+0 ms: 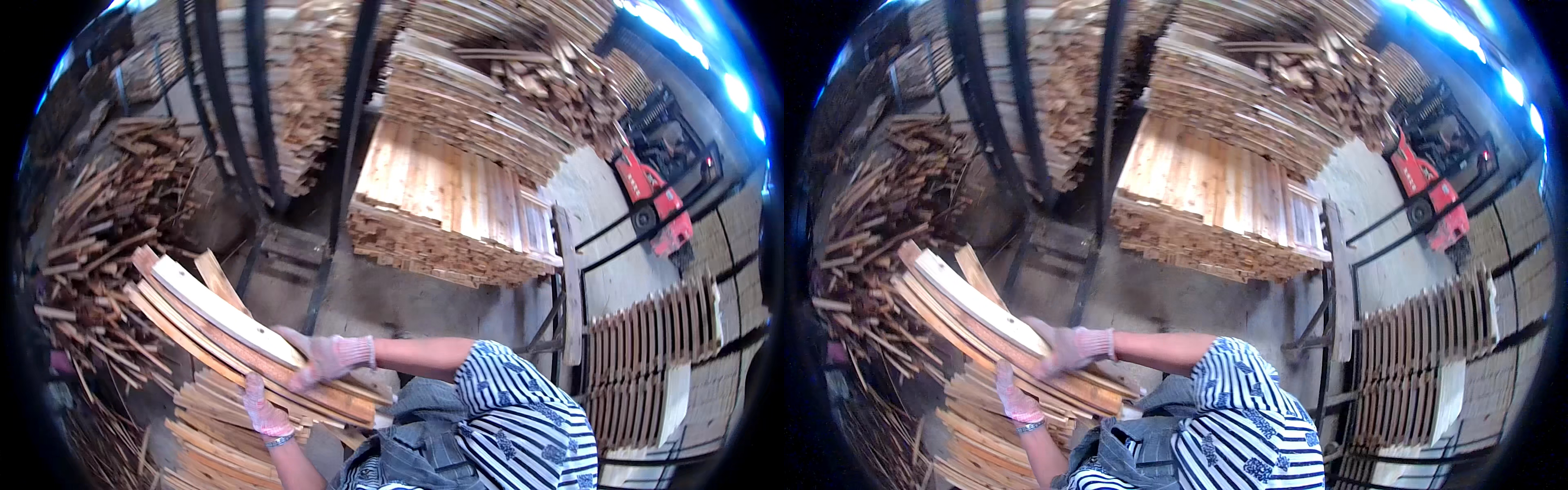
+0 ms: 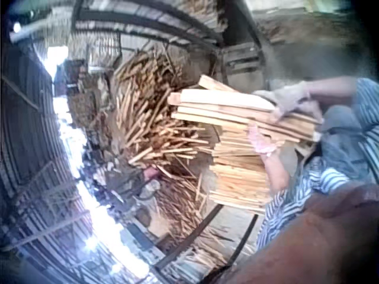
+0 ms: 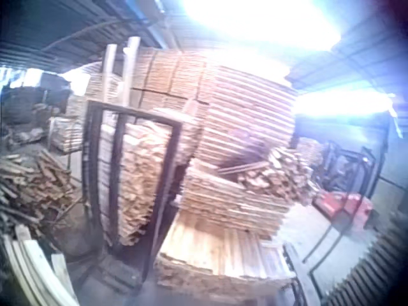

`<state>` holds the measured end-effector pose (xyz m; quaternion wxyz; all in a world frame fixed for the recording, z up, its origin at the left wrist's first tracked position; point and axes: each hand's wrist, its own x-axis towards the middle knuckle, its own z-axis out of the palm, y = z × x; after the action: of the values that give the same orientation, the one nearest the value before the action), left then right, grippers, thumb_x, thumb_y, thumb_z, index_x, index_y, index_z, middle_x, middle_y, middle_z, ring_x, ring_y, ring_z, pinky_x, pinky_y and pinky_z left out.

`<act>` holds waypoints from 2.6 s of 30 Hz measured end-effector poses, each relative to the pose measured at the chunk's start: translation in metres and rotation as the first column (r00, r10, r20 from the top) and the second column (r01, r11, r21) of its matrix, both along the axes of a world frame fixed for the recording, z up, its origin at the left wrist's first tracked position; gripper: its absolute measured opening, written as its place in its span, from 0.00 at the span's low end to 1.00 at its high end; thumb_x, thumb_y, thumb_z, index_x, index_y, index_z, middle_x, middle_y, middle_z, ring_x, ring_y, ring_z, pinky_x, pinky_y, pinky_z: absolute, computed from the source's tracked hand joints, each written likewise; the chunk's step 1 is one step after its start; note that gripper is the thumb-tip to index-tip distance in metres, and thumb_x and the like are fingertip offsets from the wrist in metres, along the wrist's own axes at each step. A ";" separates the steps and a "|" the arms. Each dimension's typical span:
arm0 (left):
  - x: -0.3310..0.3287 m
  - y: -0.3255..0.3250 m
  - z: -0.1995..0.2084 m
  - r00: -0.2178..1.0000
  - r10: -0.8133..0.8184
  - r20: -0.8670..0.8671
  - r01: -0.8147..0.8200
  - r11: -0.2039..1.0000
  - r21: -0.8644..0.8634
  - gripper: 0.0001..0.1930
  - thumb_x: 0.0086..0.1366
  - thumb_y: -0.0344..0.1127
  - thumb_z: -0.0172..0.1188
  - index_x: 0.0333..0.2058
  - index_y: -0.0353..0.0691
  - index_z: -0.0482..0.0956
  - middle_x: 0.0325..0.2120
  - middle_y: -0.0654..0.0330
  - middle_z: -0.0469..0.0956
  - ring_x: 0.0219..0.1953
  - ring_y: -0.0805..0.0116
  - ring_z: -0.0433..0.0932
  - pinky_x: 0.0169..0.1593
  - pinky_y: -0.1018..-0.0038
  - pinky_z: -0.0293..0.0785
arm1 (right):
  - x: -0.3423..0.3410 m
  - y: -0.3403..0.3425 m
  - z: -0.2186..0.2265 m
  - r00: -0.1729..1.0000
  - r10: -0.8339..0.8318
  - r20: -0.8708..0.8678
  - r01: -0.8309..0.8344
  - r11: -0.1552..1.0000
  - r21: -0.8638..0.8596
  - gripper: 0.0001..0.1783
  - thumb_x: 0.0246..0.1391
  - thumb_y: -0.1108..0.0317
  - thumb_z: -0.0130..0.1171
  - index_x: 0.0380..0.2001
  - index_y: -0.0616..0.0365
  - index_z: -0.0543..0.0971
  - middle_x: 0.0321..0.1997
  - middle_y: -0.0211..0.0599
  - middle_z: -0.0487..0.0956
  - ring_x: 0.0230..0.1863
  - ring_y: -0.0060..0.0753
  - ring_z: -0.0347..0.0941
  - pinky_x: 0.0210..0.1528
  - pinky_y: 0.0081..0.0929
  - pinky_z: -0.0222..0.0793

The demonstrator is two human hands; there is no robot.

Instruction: The person repeatedly lifts bundles of wooden planks from a pile on the floor and stacks them onto a large, organized stack of lumber. The person wears gloves and uses both hands to carry and align the wood pieces.

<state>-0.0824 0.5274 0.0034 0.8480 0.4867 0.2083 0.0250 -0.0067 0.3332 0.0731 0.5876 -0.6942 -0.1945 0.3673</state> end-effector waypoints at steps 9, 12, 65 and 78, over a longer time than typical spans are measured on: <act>0.071 -0.194 0.087 0.862 -0.482 0.157 0.489 0.872 -0.010 0.36 0.49 0.29 0.69 0.57 0.38 0.65 0.50 0.57 0.72 0.49 0.61 0.74 0.54 0.63 0.73 | 0.007 -0.196 0.026 0.817 -0.424 0.390 0.363 0.905 0.224 0.67 0.29 0.44 0.77 0.66 0.60 0.49 0.62 0.51 0.63 0.64 0.43 0.61 0.65 0.33 0.58; 0.094 -0.279 0.101 0.813 -0.526 0.249 0.543 0.840 0.001 0.32 0.51 0.25 0.66 0.56 0.37 0.67 0.48 0.59 0.74 0.48 0.64 0.75 0.52 0.69 0.74 | 0.007 -0.275 0.053 0.800 -0.501 0.328 0.470 0.865 0.176 0.66 0.28 0.49 0.78 0.65 0.63 0.49 0.61 0.48 0.63 0.64 0.37 0.58 0.66 0.33 0.56; 0.330 -0.741 -0.047 0.196 -0.939 -0.283 0.684 -0.076 0.726 0.21 0.60 0.30 0.55 0.54 0.42 0.71 0.48 0.51 0.75 0.49 0.56 0.76 0.53 0.64 0.75 | 0.152 -0.730 -0.120 0.666 -0.737 0.110 0.670 0.528 -0.521 0.48 0.47 0.40 0.59 0.62 0.64 0.60 0.53 0.62 0.71 0.61 0.51 0.64 0.63 0.36 0.59; 0.379 -0.687 -0.278 0.362 -0.837 -0.410 0.885 0.447 -0.131 0.39 0.57 0.42 0.62 0.63 0.32 0.57 0.66 0.56 0.57 0.67 0.67 0.55 0.66 0.72 0.54 | 0.135 -0.749 -0.164 0.355 -0.923 0.151 0.824 0.232 -0.517 0.38 0.45 0.59 0.61 0.58 0.64 0.61 0.45 0.62 0.76 0.49 0.59 0.74 0.52 0.43 0.70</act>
<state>0.2969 -0.1592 -0.2750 0.6396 0.5624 0.0965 -0.5152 0.1280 -0.4160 -0.0907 0.4983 -0.7713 0.3892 0.0731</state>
